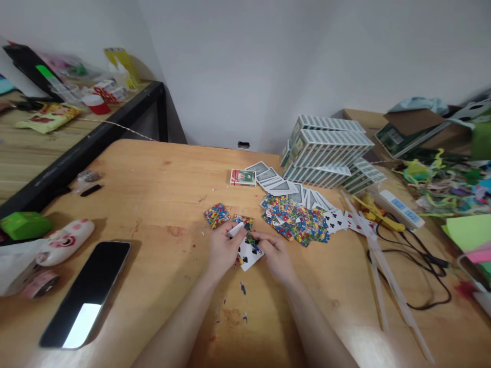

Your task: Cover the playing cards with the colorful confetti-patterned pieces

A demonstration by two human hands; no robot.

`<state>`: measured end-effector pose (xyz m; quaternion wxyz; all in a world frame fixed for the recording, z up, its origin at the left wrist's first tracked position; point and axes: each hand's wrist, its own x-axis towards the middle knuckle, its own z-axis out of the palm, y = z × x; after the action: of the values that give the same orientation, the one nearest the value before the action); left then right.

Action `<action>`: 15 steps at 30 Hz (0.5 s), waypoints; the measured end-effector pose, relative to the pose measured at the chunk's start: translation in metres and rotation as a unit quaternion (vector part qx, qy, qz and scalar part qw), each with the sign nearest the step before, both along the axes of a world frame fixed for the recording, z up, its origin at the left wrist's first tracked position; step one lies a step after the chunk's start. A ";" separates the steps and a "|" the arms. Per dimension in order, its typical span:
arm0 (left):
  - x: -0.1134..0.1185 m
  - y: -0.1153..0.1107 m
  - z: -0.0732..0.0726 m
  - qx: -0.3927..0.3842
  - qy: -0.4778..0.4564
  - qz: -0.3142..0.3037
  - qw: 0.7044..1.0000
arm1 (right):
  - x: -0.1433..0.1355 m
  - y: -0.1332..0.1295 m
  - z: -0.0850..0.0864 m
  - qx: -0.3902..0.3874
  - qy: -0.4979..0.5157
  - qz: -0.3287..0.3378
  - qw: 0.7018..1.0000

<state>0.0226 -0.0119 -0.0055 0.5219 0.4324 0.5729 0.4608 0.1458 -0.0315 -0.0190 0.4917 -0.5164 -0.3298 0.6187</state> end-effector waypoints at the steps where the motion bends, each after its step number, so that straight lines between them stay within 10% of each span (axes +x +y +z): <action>1: 0.000 0.001 0.000 -0.005 -0.004 0.002 1.000 | 0.000 0.000 0.000 0.005 0.003 0.005 1.000; 15: -0.003 0.003 -0.009 -0.050 -0.093 0.019 0.994 | 0.004 -0.005 0.003 0.062 0.014 0.115 0.991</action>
<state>0.0196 -0.0084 -0.0149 0.5851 0.3501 0.5519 0.4801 0.1501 -0.0364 -0.0158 0.4525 -0.4350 -0.4176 0.6570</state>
